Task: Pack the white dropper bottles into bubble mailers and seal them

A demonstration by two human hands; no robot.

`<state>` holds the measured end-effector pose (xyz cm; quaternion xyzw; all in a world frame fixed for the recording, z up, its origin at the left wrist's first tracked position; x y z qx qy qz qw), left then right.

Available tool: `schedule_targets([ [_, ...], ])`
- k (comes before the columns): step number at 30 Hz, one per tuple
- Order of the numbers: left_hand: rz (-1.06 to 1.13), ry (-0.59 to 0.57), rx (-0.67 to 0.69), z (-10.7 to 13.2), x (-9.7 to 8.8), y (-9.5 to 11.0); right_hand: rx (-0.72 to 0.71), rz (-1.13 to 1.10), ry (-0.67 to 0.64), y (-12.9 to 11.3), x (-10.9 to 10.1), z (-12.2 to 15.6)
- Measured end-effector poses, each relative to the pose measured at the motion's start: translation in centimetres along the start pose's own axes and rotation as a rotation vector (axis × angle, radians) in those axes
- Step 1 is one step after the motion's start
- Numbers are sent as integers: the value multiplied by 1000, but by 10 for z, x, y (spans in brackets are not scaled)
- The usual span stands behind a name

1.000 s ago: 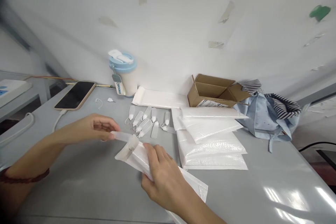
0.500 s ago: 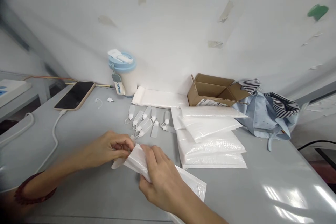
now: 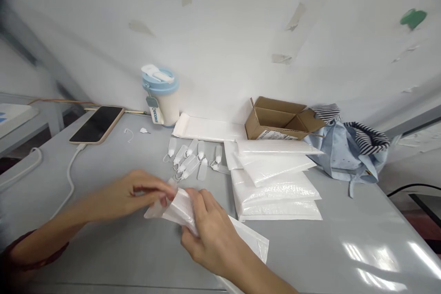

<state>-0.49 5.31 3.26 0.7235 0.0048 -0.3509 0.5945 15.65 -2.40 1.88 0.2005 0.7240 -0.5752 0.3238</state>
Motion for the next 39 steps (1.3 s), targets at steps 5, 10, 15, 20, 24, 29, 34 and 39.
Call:
schedule_targets([
  [5, -64, 122, -297, -4, -15, -25, 57, -52, 126, 3, -8, -1],
  [10, 46, -196, -326, 2, 11, -22, 115, -128, 141, 7, -9, 1],
  [15, -21, 82, -175, -3, -2, -8, 324, -356, 111, 13, -13, -3],
  [20, 259, 76, -231, -1, 5, -5, 479, -692, 71, 12, -10, -8],
  [24, 610, 39, -311, 0, 24, -7, 528, -769, 128, 17, -5, -9],
  [29, 629, 5, -430, 7, 43, -13, 559, -761, 137, 21, 4, -8],
  [34, 415, 27, -323, 11, 43, -10, 488, -703, 132, 16, 4, -10],
  [39, 365, 110, -323, 12, 40, -9, 463, -644, 180, 20, 1, -11],
])
Point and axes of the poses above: each hand's wrist, its own z-axis away from the middle knuckle, its own x-axis out of the palm, y = z × x, the point moved 5 cm from there along -z, towards the middle knuckle, and after that the axes turned 15 degrees about y, right-handed, at the moved point
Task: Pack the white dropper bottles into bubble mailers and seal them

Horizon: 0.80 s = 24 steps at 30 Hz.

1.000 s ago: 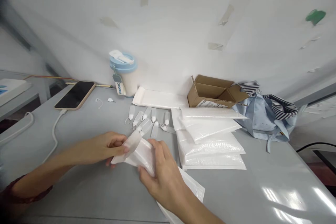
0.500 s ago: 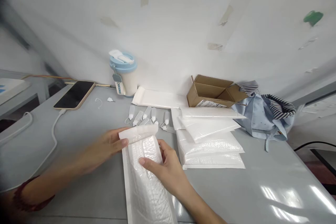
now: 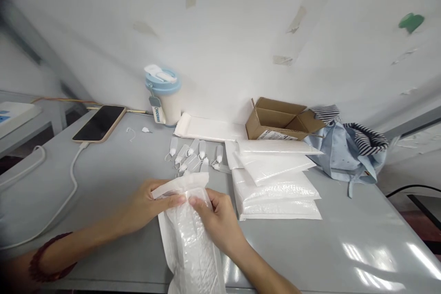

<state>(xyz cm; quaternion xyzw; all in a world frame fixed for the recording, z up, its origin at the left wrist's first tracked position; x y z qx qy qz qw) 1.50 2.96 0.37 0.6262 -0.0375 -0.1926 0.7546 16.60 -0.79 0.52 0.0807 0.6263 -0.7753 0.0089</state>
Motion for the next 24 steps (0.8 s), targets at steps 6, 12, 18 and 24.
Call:
schedule_targets([
  [6, 18, -95, -36, -3, 1, 3, 97, -148, 57, 7, -6, -4],
  [12, 33, -106, -17, -1, 1, 0, 95, -271, 85, 6, -10, -6],
  [18, 78, -263, 37, 1, -6, 6, 178, -350, 78, 9, -10, -6],
  [24, 39, -366, 113, -1, -7, 14, 365, -453, 24, 13, -5, -4],
])
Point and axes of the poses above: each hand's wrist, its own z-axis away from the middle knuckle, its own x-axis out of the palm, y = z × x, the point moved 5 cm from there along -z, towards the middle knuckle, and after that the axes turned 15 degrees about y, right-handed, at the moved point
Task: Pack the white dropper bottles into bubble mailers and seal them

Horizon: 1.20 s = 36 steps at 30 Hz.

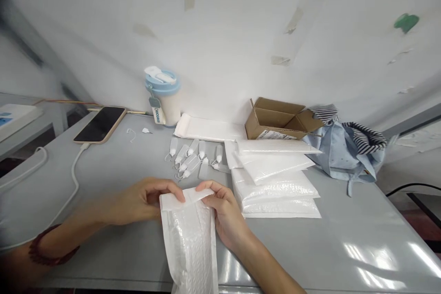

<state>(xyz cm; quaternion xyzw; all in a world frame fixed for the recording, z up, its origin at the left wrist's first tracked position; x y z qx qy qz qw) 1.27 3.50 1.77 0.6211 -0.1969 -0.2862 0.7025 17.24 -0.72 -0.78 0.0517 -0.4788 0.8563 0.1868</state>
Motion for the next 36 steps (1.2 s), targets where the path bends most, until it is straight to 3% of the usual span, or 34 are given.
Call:
schedule_targets([
  [4, -241, 167, 233, -5, -1, 6, 27, -24, -41, 2, 2, -2],
  [8, -246, 290, 353, -11, -9, 17, 6, -94, -56, -3, 1, -6],
  [11, -134, 320, 285, -23, -16, 26, 41, -116, -140, -2, 1, -7],
  [15, -88, 424, 181, -48, -13, 42, -37, -145, -247, 0, 1, -8],
  [19, 109, 364, 56, -89, 17, 51, 34, -108, -173, 10, 3, -12],
  [23, 219, 309, -73, -138, 50, 49, 27, -12, -208, 15, 11, -12],
  [26, 195, 347, -95, -173, 64, 48, 28, 38, -227, 19, 13, -13],
  [30, 69, 416, -134, -209, 67, 44, 15, 67, -222, 20, 11, -17],
  [36, -120, 421, -104, -229, 57, 44, -2, 81, -223, 19, 13, -17],
])
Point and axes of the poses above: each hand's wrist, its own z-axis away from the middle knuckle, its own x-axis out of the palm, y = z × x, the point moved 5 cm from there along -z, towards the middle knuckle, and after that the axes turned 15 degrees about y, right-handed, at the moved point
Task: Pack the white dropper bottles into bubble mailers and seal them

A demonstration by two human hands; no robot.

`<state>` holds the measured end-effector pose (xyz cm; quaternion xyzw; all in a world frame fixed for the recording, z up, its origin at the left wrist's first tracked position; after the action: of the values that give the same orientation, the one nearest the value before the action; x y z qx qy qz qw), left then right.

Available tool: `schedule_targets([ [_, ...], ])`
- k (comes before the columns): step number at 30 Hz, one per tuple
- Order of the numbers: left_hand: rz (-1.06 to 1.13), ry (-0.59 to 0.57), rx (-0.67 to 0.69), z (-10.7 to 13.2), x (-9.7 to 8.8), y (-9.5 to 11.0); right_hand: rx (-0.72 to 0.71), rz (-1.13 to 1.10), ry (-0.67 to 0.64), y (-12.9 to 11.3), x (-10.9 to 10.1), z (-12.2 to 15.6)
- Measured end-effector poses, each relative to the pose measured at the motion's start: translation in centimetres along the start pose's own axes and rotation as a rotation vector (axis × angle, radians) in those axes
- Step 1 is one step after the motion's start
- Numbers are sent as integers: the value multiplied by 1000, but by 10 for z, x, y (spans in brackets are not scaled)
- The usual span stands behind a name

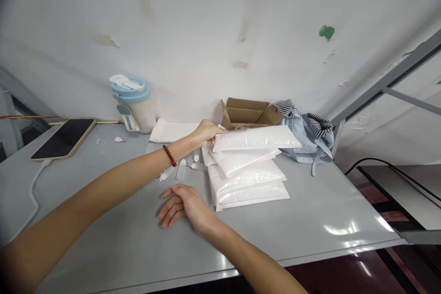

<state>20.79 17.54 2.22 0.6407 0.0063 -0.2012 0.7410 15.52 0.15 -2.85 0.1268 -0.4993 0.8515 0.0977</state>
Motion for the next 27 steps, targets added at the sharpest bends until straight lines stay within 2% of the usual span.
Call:
schedule_targets([
  [5, -59, -70, 83, 7, -2, 12, 6, 19, -13, 2, 3, 0],
  [13, -176, 46, 213, 7, -2, 18, -11, 39, -10, 2, 1, 0],
  [16, -320, 32, 302, 4, -22, 14, -13, 40, -10, 1, 1, 0],
  [22, -771, -3, 491, -3, -83, -3, -30, 39, -8, 0, 2, 1],
  [24, -892, -18, 514, -5, -94, -9, -36, 45, -5, 0, 2, 1],
  [27, -1011, -26, 546, -7, -100, -14, -44, 56, 5, -1, 1, 1],
])
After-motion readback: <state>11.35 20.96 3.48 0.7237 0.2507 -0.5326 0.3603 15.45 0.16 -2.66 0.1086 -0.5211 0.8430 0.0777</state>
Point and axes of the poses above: each hand's wrist, its own z-axis away from the middle knuckle, its own x-axis out of the palm, y = z × x, the point moved 5 cm from there along -z, towards the middle knuckle, and after that the axes turned 15 degrees about y, right-handed, at the moved point
